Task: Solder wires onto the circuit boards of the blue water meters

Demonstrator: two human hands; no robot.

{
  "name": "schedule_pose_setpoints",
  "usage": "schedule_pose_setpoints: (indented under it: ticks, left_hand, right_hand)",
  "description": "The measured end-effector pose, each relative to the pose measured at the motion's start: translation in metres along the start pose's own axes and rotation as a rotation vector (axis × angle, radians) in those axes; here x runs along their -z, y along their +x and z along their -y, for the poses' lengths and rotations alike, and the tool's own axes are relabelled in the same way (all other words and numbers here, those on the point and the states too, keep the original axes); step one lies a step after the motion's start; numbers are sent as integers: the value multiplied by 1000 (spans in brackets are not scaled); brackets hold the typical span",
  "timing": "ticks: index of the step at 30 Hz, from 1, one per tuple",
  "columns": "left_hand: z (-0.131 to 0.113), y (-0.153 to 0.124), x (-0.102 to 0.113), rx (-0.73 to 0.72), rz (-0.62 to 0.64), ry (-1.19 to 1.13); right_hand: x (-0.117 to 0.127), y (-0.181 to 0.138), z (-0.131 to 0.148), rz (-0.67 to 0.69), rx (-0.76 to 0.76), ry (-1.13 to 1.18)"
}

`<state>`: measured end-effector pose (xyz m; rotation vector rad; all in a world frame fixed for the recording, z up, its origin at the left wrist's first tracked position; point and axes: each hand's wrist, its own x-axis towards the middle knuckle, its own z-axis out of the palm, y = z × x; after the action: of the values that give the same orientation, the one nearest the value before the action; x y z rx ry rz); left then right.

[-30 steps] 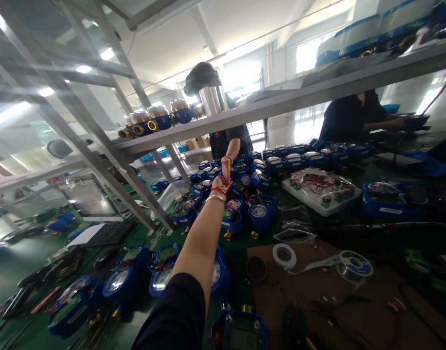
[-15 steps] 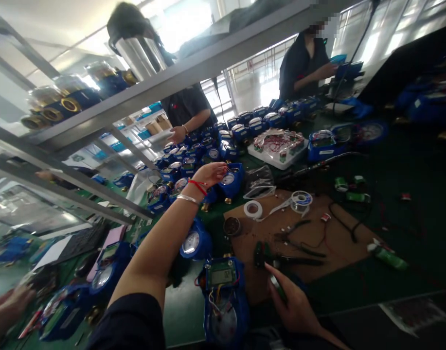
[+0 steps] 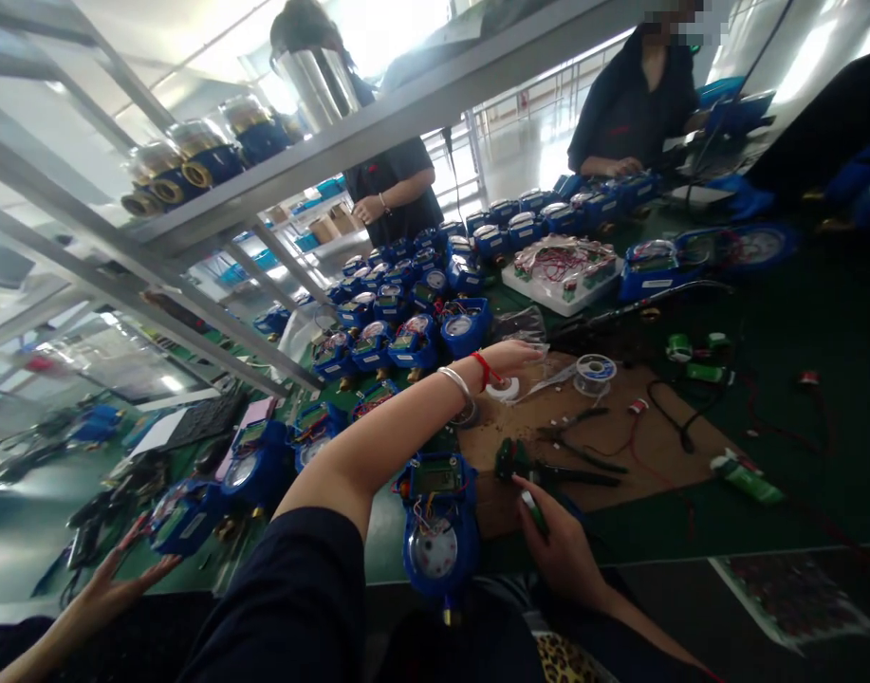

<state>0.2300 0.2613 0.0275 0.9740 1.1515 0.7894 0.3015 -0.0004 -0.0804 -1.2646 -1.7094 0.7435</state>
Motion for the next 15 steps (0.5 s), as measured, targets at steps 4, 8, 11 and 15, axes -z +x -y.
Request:
schedule_pose_setpoints:
  ticks: [4,8,11,15]
  left_hand:
    - [-21,-43,19,63,74,168]
    - [-31,-136,57,-177,221,305]
    - [-8,-221,95,-411,66,316]
    - [57,-317,167,-423,-576,327]
  right_hand:
    - [-2,-2,-2,11,-20,28]
    - [-1,-7,-4,54,-170,41]
    - [0,-7,-4,85,-292,24]
    - [1,2,4,102,-444,-84]
